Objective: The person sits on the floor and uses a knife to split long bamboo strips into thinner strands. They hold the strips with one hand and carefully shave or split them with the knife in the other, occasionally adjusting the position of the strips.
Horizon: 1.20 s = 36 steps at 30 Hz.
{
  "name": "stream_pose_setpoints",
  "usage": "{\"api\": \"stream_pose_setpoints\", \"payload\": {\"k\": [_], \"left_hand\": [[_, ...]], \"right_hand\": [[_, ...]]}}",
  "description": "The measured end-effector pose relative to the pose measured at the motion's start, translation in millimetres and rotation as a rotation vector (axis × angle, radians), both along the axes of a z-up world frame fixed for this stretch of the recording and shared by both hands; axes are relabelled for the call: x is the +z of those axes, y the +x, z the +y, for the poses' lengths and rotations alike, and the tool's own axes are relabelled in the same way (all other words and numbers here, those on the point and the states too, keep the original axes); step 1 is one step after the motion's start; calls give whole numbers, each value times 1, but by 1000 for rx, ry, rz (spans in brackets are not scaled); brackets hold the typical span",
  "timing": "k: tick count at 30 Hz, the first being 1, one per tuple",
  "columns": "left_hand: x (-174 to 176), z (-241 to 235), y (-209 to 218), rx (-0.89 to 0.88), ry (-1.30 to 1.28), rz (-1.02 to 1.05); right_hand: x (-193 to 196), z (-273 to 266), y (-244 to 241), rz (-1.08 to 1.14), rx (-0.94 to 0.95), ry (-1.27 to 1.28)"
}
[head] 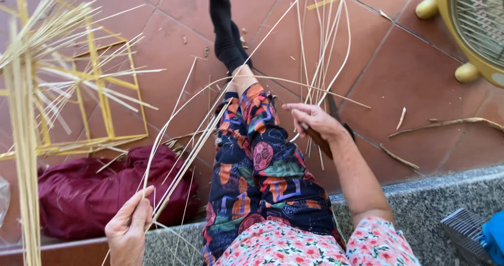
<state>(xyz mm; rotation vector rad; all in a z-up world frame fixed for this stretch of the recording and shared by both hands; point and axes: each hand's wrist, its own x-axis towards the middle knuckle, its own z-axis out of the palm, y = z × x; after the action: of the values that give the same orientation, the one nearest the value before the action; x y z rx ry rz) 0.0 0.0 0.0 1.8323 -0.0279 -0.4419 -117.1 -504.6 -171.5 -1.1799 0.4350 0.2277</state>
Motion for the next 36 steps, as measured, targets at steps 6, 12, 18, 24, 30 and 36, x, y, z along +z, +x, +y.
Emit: {"api": "stream_pose_setpoints", "payload": {"k": [6,12,18,24,30,36], "left_hand": [[18,18,-25,-32,-10,-26],[25,64,-49,-105,83,-86],[25,115,-72,-141,206,-395],[28,142,-91,-123,188,-366],[30,150,-96,-159,39,-401],[23,177,-95,-148,546,-249]], "right_hand": [[98,79,1,-183,-23,489],[114,133,41,-419,-50,788],[118,150,70,-330,-125,601],[116,171,46,-261,144,515],[101,184,77,-89,-109,820],[144,181,79,-426,41,568]]}}
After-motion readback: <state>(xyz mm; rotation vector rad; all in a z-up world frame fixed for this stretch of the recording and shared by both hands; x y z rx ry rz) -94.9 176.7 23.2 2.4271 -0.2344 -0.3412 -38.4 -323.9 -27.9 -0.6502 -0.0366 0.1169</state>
